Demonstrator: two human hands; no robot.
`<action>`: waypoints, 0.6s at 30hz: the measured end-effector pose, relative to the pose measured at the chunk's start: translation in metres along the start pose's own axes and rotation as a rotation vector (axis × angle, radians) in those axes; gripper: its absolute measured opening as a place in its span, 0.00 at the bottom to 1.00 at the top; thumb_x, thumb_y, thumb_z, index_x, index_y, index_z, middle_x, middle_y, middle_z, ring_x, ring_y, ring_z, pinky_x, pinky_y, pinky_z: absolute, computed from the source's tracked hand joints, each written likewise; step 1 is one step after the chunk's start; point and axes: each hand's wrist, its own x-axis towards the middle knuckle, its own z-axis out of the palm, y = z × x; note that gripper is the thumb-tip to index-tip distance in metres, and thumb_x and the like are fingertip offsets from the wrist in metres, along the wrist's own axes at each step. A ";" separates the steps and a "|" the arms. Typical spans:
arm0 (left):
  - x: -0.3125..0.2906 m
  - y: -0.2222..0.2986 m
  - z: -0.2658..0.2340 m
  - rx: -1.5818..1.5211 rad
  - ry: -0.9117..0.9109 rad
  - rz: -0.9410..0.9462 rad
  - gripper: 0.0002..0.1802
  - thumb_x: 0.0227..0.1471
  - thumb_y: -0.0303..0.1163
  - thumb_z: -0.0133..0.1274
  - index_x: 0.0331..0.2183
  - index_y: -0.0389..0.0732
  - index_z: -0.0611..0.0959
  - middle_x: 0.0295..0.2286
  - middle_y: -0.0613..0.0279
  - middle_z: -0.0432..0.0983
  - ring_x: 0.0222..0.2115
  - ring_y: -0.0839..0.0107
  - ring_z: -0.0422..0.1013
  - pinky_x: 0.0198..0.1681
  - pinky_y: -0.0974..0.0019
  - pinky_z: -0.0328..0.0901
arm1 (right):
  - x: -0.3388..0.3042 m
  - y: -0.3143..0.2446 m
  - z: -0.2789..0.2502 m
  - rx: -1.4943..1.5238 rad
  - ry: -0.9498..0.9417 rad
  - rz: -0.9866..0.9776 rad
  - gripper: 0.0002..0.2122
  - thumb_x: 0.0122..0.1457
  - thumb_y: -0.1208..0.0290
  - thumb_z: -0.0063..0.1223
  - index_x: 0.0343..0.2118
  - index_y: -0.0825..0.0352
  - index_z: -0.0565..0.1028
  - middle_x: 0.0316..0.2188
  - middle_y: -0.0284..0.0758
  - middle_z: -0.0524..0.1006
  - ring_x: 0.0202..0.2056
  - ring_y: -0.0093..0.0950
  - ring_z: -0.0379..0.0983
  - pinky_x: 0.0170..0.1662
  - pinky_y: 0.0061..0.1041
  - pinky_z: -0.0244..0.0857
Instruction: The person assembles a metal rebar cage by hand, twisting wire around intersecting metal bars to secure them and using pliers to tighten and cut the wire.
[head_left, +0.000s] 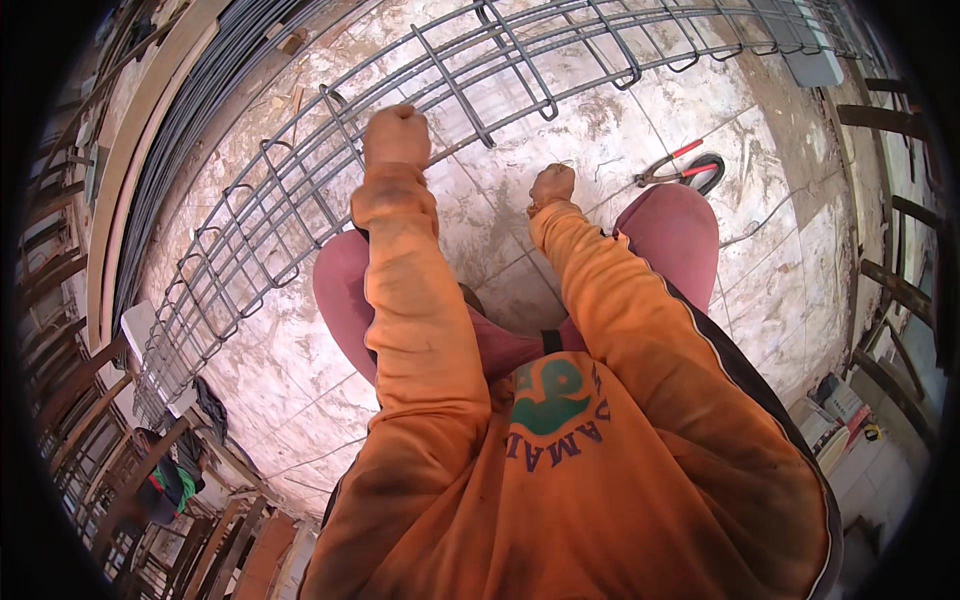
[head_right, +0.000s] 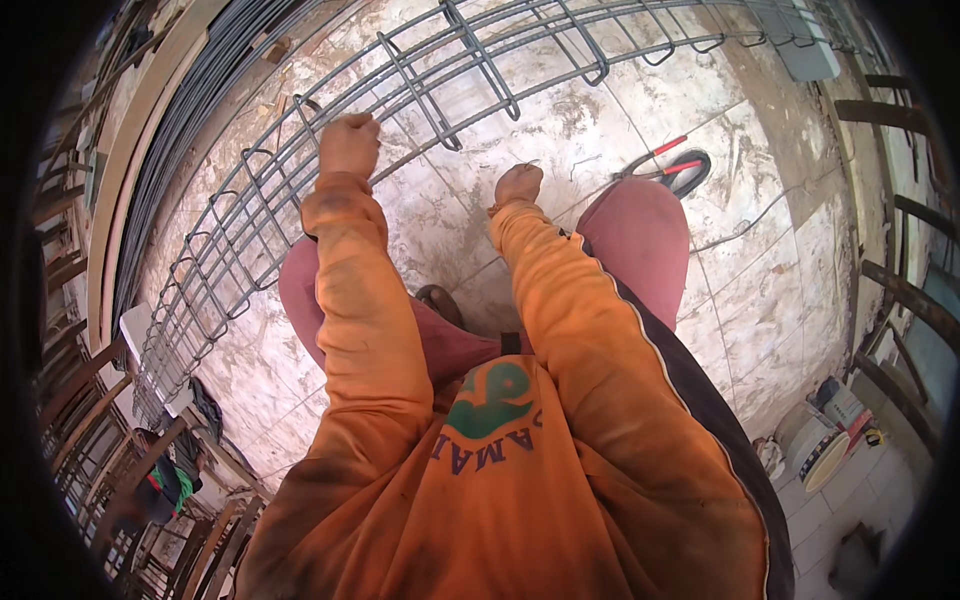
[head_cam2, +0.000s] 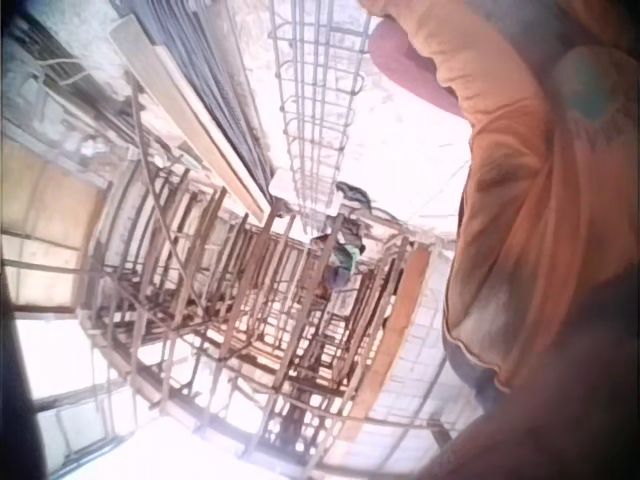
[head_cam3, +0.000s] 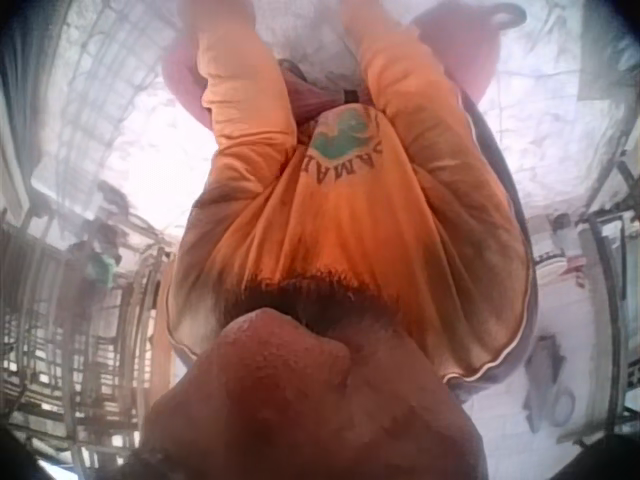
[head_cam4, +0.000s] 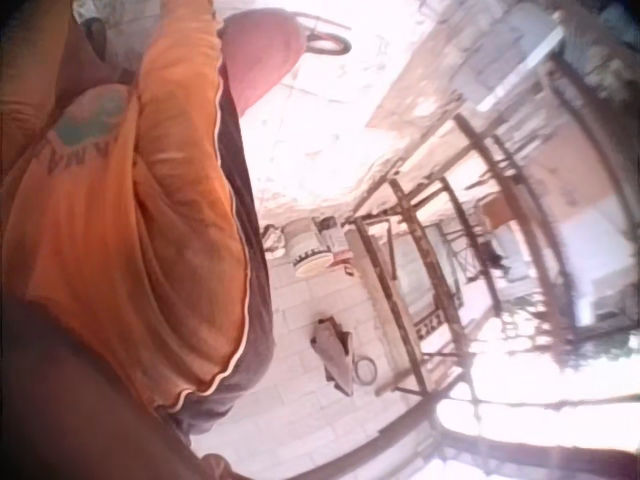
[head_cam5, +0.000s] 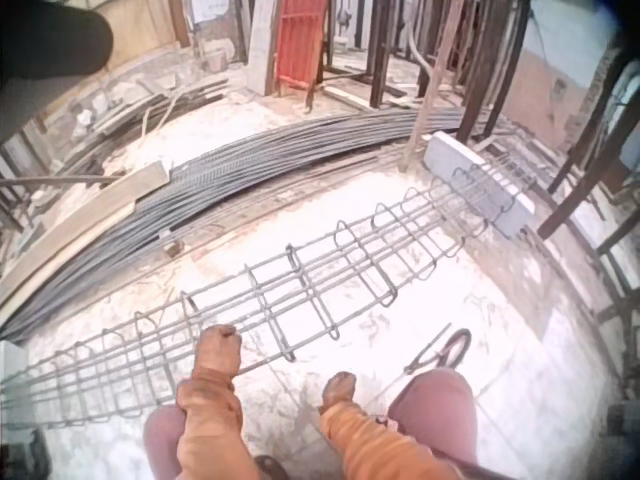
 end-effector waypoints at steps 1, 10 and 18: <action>0.013 0.006 -0.023 0.082 -0.022 -0.136 0.20 0.46 0.37 0.50 0.39 0.35 0.82 0.38 0.43 0.76 0.42 0.55 0.73 0.48 0.62 0.64 | -0.028 -0.010 0.008 0.107 0.056 -0.074 0.13 0.55 0.66 0.45 0.36 0.72 0.70 0.30 0.45 0.74 0.34 0.40 0.72 0.39 0.35 0.63; 0.157 -0.026 -0.023 0.269 0.026 0.300 0.30 0.49 0.45 0.53 0.50 0.37 0.73 0.47 0.46 0.71 0.50 0.55 0.66 0.53 0.62 0.59 | -0.141 -0.062 0.037 0.520 -0.266 -0.393 0.20 0.52 0.76 0.55 0.49 0.68 0.68 0.23 0.28 0.66 0.21 0.16 0.58 0.24 0.16 0.55; 0.197 -0.030 -0.024 0.163 -0.468 0.306 0.29 0.48 0.46 0.57 0.48 0.39 0.76 0.43 0.50 0.74 0.45 0.62 0.69 0.50 0.64 0.61 | -0.120 -0.066 0.053 0.379 -0.065 -0.645 0.09 0.53 0.74 0.58 0.37 0.66 0.77 0.27 0.32 0.71 0.22 0.21 0.62 0.24 0.19 0.57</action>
